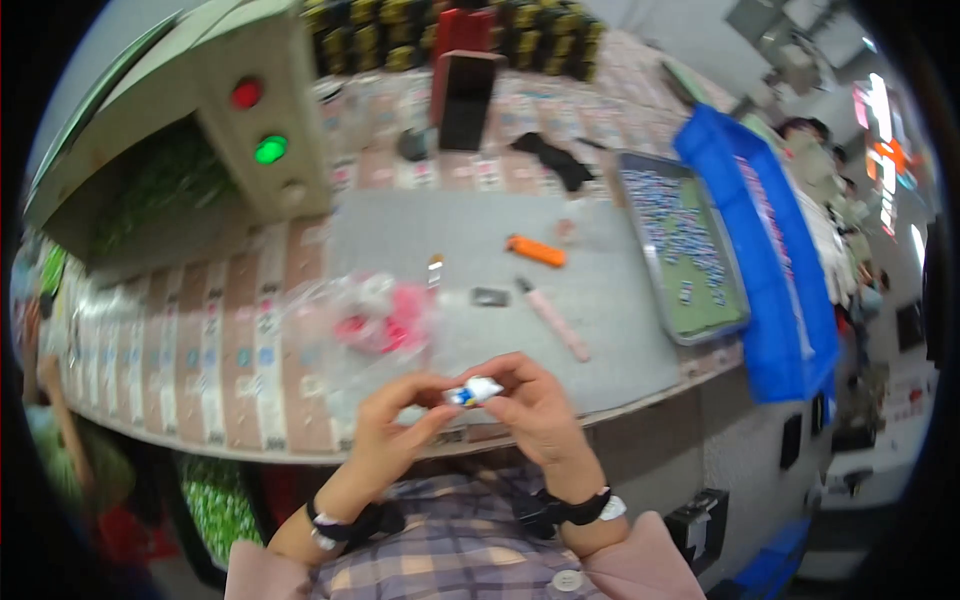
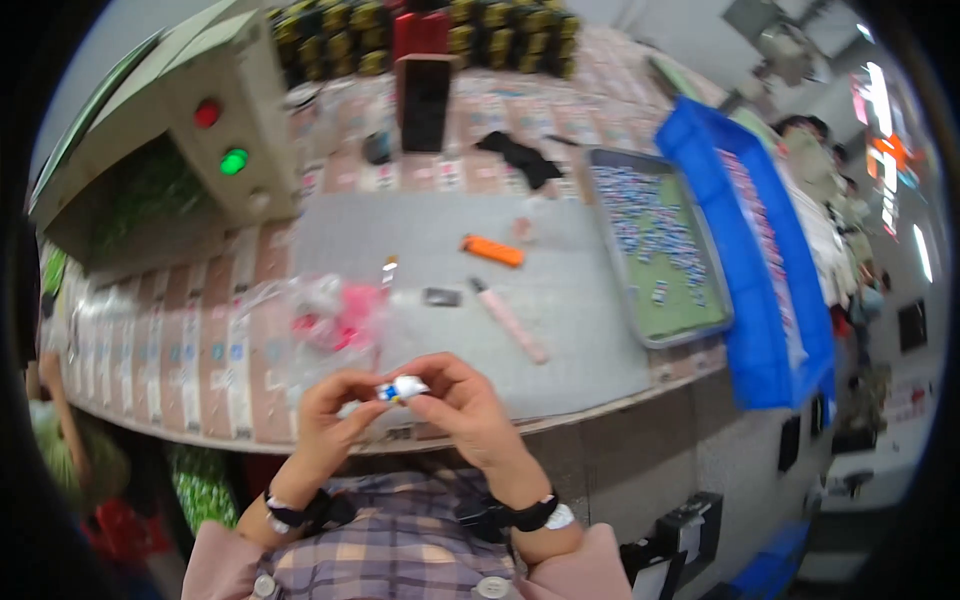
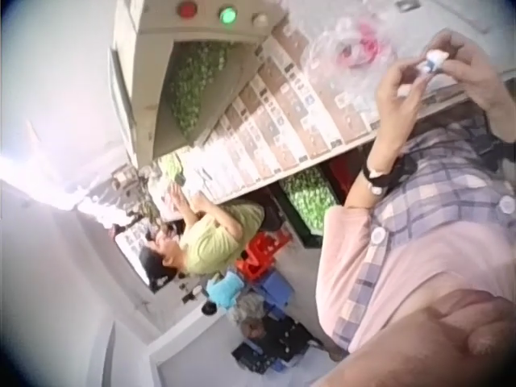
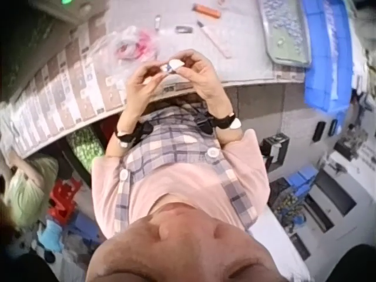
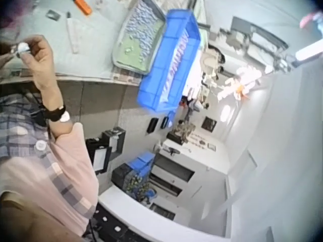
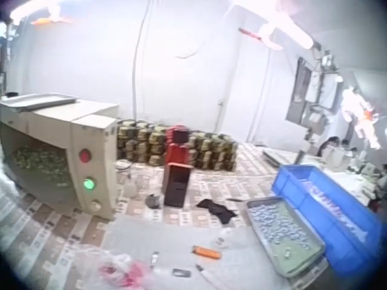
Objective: Assembling small toy components by hand and using glue and small tools.
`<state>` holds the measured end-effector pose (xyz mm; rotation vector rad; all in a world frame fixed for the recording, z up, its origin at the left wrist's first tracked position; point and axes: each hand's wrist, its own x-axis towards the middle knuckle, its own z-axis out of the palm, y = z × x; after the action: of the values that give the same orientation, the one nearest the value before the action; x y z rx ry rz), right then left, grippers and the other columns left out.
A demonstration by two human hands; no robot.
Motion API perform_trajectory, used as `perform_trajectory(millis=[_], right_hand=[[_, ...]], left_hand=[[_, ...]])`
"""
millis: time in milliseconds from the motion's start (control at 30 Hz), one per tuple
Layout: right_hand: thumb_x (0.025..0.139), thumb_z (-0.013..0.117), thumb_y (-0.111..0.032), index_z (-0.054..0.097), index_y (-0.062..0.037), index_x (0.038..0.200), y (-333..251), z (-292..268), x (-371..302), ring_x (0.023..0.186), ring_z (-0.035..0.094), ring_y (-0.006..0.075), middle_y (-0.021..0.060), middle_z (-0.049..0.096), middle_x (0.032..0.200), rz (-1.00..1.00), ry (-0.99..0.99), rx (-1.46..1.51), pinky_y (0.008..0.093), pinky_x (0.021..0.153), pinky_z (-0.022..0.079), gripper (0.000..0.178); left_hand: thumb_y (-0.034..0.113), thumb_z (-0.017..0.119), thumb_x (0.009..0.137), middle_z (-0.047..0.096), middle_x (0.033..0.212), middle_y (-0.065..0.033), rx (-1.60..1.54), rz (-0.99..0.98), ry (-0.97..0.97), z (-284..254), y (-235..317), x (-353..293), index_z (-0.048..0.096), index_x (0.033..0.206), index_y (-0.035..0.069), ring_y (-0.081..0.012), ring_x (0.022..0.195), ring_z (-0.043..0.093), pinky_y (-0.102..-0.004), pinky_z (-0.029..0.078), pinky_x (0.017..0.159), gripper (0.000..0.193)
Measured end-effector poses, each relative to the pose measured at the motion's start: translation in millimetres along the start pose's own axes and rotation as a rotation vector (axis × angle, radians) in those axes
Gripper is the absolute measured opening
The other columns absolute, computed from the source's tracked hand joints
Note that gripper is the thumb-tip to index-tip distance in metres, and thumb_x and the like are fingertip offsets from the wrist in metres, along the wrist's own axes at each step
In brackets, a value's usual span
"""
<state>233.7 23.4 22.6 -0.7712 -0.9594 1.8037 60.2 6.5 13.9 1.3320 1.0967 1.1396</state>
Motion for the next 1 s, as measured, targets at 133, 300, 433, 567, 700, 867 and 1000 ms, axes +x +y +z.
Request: perform_trajectory(millis=[133,300,433,567,700,867,1000], right_hand=[[0.082,0.055,-0.004,0.051,-0.0012,0.104,-30.5,-27.3,6.7,0.088,0.057,0.0163,0.0074,0.057,0.095,-0.149,0.169,-0.036,0.0326,0.079,0.048,0.023],[0.083,0.052,-0.003,0.052,0.0001,0.103,-124.7,-90.5,-37.8,0.085,0.061,0.0223,0.0092,0.057,0.094,-0.638,0.611,-0.246,0.0324,0.075,0.052,0.02],[0.084,0.052,-0.004,0.049,-0.0012,0.108,-192.8,-98.8,-85.1,0.081,0.06,0.0167,0.0058,0.054,0.092,-0.984,0.865,-0.453,0.0276,0.07,0.052,0.025],[0.085,0.053,-0.009,0.05,-0.0037,0.108,-224.1,-91.6,-115.8,0.077,0.059,0.0157,0.0059,0.054,0.09,-1.232,1.0,-0.566,0.0265,0.067,0.051,0.024],[0.086,0.051,-0.009,0.05,-0.0023,0.109,-236.9,-117.0,-143.5,0.079,0.059,0.016,0.0098,0.056,0.096,-1.306,1.082,-0.512,0.0259,0.068,0.051,0.024],[0.087,0.05,-0.009,0.051,-0.0014,0.111,-247.1,-129.0,-157.4,0.079,0.059,0.016,0.0115,0.055,0.102,-1.424,1.155,-0.41,0.0251,0.068,0.051,0.025],[0.087,0.051,-0.011,0.051,-0.0007,0.111,-264.5,-142.7,-169.6,0.078,0.059,0.015,0.0104,0.056,0.101,-1.445,1.199,-0.456,0.024,0.067,0.05,0.026]], left_hand=[[0.001,0.06,0.077,0.058,0.077,-0.0037,-0.102,-0.046,0.217,-28.3,-18.0,-6.6,0.057,0.083,0.001,-0.0101,0.071,0.056,-0.0213,0.045,0.066,0.007],[0.004,0.055,0.082,0.049,0.068,-0.0006,0.008,0.168,0.33,-66.3,-15.9,3.2,0.05,0.074,0.003,-0.007,0.061,0.046,-0.0192,0.037,0.057,0.01],[0.016,0.05,0.088,0.042,0.065,0.0011,-0.001,0.34,0.412,-113.1,-27.2,2.5,0.046,0.071,0.005,-0.0059,0.06,0.04,-0.0193,0.032,0.055,0.02],[0.017,0.052,0.086,0.052,0.066,-0.0093,0.026,0.379,0.512,-117.2,1.1,3.0,0.054,0.072,0.001,-0.02,0.06,0.05,-0.0314,0.04,0.06,0.021],[0.015,0.048,0.089,0.045,0.06,-0.004,0.102,0.354,0.564,-107.7,13.8,11.3,0.045,0.064,0.002,-0.0135,0.057,0.042,-0.0274,0.037,0.058,0.028],[0.017,0.052,0.087,0.046,0.06,-0.0027,0.107,0.368,0.592,-111.1,17.0,13.4,0.045,0.066,0.004,-0.0107,0.055,0.041,-0.0244,0.035,0.052,0.026],[0.018,0.053,0.087,0.051,0.069,-0.0036,0.053,0.304,0.615,-109.2,20.9,16.5,0.052,0.085,0.003,-0.0111,0.059,0.044,-0.0236,0.038,0.053,0.015]])
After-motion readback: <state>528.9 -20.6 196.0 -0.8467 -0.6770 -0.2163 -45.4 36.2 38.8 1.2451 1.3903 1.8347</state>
